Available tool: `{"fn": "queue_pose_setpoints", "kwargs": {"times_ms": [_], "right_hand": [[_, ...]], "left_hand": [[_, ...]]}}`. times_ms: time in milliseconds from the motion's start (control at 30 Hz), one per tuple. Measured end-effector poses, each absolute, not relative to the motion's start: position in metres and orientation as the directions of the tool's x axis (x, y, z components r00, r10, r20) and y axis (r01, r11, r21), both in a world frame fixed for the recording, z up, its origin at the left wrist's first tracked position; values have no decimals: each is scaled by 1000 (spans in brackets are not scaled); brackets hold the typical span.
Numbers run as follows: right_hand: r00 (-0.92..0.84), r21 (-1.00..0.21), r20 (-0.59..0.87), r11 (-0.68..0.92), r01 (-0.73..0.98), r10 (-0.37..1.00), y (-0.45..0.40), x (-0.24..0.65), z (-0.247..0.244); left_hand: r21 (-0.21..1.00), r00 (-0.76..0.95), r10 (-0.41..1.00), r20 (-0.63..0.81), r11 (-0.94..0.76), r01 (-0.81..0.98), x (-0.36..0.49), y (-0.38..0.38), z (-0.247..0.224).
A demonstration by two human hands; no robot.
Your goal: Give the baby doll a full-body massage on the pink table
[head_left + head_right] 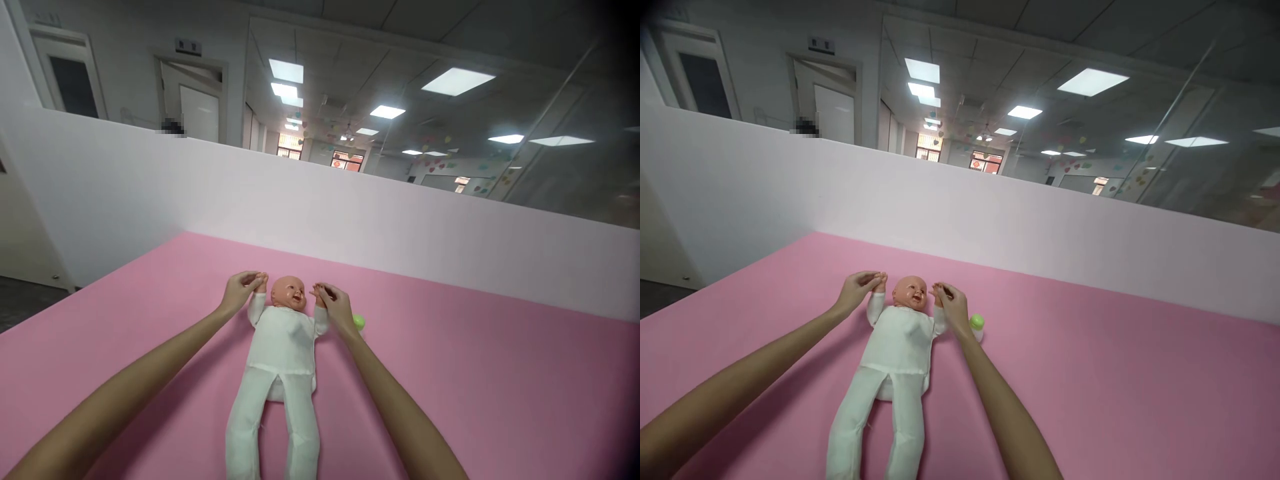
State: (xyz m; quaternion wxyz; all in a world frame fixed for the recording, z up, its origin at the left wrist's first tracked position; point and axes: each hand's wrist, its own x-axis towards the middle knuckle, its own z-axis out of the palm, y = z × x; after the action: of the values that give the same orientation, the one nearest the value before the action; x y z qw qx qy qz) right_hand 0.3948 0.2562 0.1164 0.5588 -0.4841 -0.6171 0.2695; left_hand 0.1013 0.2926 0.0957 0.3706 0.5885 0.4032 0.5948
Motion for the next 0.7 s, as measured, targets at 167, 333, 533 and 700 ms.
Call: {"fn": "queue_pose_setpoints", "kwargs": {"times_ms": [167, 333, 533, 700], "right_hand": [[299, -940, 218, 117, 321, 929, 306, 387, 78], [357, -934, 90, -46, 355, 930, 313, 392, 43], [293, -942, 158, 55, 332, 943, 303, 392, 63], [80, -913, 310, 274, 302, 947, 250, 401, 104]], "left_hand": [[995, -189, 977, 102, -100, 18, 120, 341, 60], [993, -224, 974, -33, 57, 100, 116, 353, 27], [997, -163, 984, 64, -58, 45, 111, 343, 51], [892, 66, 901, 429, -434, 127, 79, 294, 89]]}}
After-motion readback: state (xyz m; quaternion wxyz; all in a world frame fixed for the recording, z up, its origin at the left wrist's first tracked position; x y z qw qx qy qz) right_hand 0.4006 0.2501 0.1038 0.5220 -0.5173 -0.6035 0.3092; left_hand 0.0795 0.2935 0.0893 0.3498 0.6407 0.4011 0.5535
